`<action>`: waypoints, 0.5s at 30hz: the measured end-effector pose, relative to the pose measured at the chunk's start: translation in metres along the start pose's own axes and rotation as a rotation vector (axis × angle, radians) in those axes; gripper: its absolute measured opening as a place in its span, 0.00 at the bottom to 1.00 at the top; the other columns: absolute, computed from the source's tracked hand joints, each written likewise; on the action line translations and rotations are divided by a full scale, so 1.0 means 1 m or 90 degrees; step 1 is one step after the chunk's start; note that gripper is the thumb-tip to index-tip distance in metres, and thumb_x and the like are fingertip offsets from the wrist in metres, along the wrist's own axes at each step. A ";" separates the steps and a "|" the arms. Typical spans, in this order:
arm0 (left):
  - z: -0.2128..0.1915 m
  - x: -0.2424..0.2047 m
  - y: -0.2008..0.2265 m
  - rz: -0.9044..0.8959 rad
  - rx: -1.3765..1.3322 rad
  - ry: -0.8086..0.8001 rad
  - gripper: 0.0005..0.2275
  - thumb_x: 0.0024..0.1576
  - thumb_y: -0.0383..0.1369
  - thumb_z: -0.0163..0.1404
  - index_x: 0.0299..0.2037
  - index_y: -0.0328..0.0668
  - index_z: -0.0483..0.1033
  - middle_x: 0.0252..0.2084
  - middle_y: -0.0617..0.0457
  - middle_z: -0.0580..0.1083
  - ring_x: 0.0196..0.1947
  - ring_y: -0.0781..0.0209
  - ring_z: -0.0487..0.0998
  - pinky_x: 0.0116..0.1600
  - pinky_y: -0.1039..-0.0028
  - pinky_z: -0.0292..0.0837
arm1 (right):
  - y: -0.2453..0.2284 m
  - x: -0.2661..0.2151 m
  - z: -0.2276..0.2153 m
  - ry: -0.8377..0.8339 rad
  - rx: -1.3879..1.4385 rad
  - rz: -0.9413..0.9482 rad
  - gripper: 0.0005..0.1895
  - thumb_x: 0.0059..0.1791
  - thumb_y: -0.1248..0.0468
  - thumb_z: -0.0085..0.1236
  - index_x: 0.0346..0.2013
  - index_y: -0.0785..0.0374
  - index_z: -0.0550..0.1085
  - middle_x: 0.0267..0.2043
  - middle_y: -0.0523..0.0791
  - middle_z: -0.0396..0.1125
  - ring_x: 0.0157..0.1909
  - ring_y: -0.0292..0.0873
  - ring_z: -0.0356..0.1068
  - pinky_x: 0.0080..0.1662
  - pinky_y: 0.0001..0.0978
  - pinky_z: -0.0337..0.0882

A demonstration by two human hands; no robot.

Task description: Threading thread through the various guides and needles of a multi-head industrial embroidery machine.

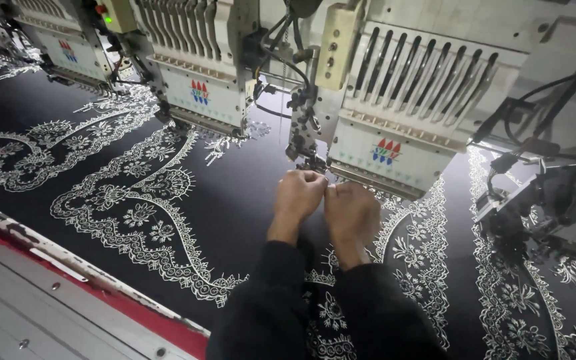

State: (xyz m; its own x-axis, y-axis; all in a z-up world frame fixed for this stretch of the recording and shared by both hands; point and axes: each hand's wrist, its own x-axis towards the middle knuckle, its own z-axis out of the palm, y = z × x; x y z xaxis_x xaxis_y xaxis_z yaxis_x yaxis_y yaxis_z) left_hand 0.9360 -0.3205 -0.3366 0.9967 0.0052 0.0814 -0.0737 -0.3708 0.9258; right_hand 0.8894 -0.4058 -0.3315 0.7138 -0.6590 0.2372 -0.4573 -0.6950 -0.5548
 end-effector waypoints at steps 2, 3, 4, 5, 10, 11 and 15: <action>0.000 -0.002 0.001 0.001 -0.004 -0.006 0.11 0.50 0.41 0.51 0.37 0.61 0.86 0.37 0.47 0.82 0.49 0.36 0.81 0.54 0.51 0.77 | 0.001 0.000 0.000 -0.004 -0.001 0.004 0.15 0.45 0.44 0.57 0.35 0.43 0.83 0.37 0.44 0.78 0.45 0.54 0.78 0.45 0.51 0.79; 0.000 -0.003 0.001 0.001 -0.008 -0.011 0.10 0.50 0.42 0.51 0.37 0.63 0.86 0.38 0.47 0.82 0.50 0.36 0.80 0.54 0.51 0.77 | 0.001 0.000 0.000 -0.008 -0.003 0.007 0.14 0.44 0.44 0.56 0.35 0.42 0.83 0.36 0.43 0.78 0.45 0.53 0.78 0.45 0.51 0.79; 0.000 -0.002 0.000 0.001 -0.008 -0.011 0.10 0.50 0.42 0.51 0.37 0.63 0.86 0.38 0.47 0.82 0.50 0.36 0.80 0.54 0.51 0.77 | 0.000 0.000 0.001 -0.009 -0.002 0.007 0.14 0.44 0.44 0.56 0.35 0.42 0.83 0.36 0.43 0.78 0.45 0.53 0.78 0.45 0.51 0.79; 0.000 -0.001 -0.001 0.003 -0.002 -0.012 0.10 0.50 0.41 0.51 0.37 0.63 0.86 0.37 0.47 0.83 0.49 0.37 0.81 0.54 0.52 0.77 | 0.000 -0.001 0.001 -0.014 0.004 0.011 0.14 0.45 0.44 0.56 0.36 0.42 0.83 0.37 0.43 0.78 0.45 0.54 0.78 0.45 0.51 0.79; 0.004 0.001 -0.003 0.002 -0.001 -0.013 0.10 0.50 0.41 0.52 0.38 0.64 0.86 0.36 0.48 0.83 0.49 0.38 0.81 0.54 0.54 0.78 | 0.000 0.002 -0.003 -0.011 0.016 0.016 0.11 0.44 0.44 0.58 0.35 0.37 0.84 0.37 0.42 0.78 0.44 0.55 0.78 0.44 0.50 0.79; 0.003 0.000 -0.002 0.005 -0.005 -0.013 0.11 0.50 0.40 0.52 0.39 0.62 0.86 0.37 0.47 0.83 0.49 0.37 0.81 0.54 0.53 0.78 | -0.001 0.001 -0.005 -0.018 0.017 0.021 0.11 0.45 0.45 0.58 0.35 0.38 0.84 0.38 0.43 0.79 0.45 0.56 0.78 0.45 0.51 0.79; 0.001 -0.005 0.002 0.003 -0.013 -0.017 0.11 0.50 0.40 0.53 0.39 0.61 0.87 0.37 0.44 0.83 0.49 0.36 0.81 0.54 0.53 0.77 | -0.003 -0.001 -0.013 -0.038 0.044 0.027 0.11 0.45 0.46 0.57 0.36 0.38 0.84 0.39 0.44 0.79 0.47 0.58 0.78 0.47 0.52 0.78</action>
State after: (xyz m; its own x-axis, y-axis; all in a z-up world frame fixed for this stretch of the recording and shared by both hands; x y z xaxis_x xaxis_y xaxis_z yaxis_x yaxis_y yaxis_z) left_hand 0.9308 -0.3225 -0.3353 0.9969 -0.0213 0.0762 -0.0788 -0.3524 0.9325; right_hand 0.8827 -0.4072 -0.3197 0.7263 -0.6671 0.1659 -0.4513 -0.6448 -0.6169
